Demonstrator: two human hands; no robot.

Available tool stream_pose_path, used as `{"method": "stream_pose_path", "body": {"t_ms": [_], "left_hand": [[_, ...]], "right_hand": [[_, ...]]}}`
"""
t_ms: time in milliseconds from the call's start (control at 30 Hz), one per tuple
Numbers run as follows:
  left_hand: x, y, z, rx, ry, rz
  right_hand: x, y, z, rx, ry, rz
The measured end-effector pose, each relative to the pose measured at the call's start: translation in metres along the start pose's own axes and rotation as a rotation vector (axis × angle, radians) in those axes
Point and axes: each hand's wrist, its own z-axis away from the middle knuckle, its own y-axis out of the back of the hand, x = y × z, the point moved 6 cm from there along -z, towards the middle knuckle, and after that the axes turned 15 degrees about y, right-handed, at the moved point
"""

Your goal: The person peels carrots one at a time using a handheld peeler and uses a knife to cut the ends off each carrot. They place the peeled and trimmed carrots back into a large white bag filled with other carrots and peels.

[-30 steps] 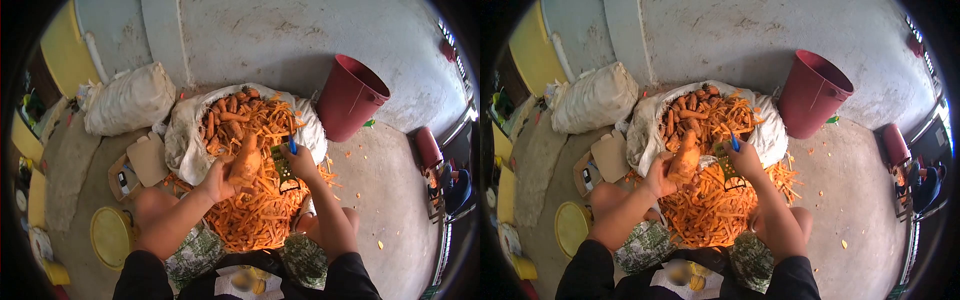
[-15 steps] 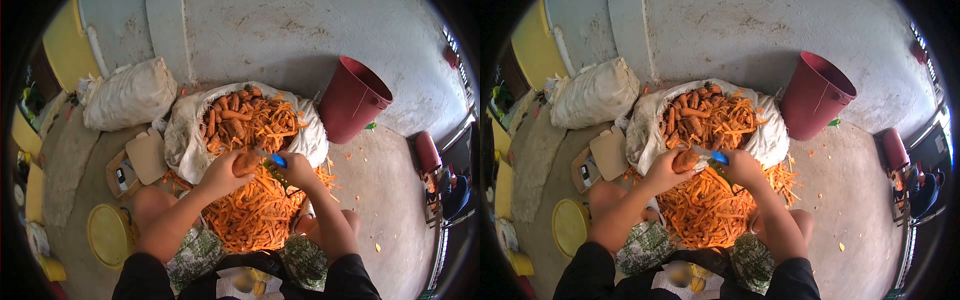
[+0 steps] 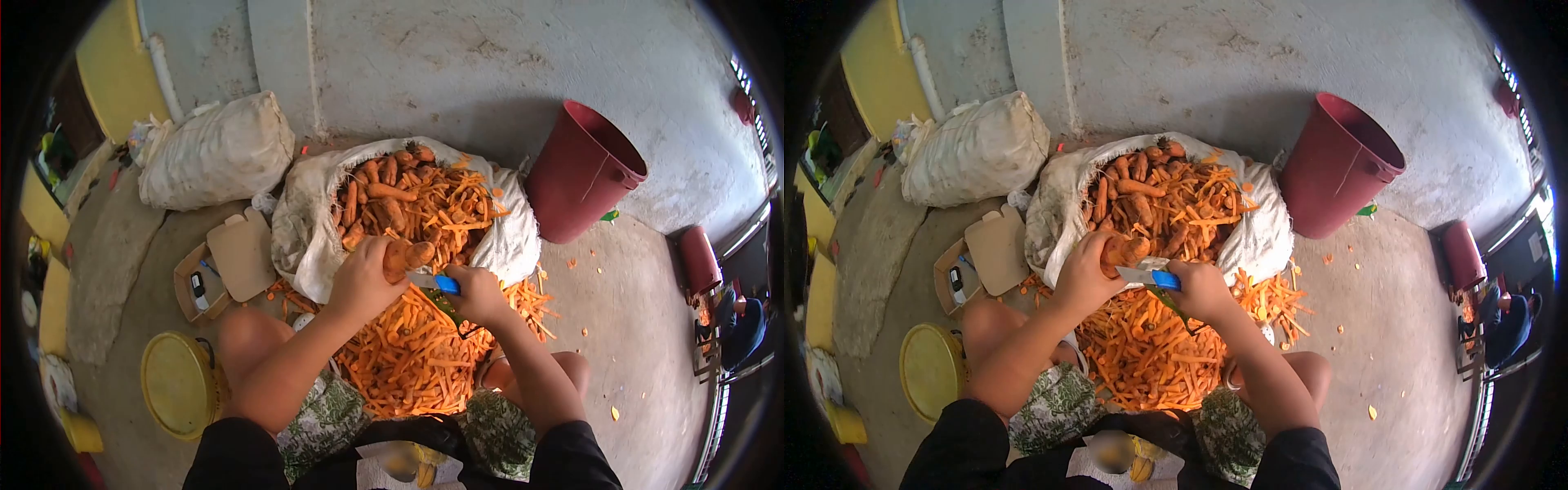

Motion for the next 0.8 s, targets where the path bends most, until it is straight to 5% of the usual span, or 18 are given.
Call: {"method": "stream_pose_path", "body": {"t_ms": [433,667,800], "left_hand": [[-0.001,-0.010,0.000,-0.268,0.117,0.218],[-0.003,-0.013,0.001,-0.224,0.110,0.136],[-0.005,-0.012,0.002,-0.074,0.013,-0.003]], "right_hand": [[0.010,-0.017,-0.005,-0.045,-0.040,-0.101],[0.016,-0.025,-0.005,-0.067,-0.093,-0.147],[0.027,-0.039,-0.001,-0.150,-0.291,-0.263]]}}
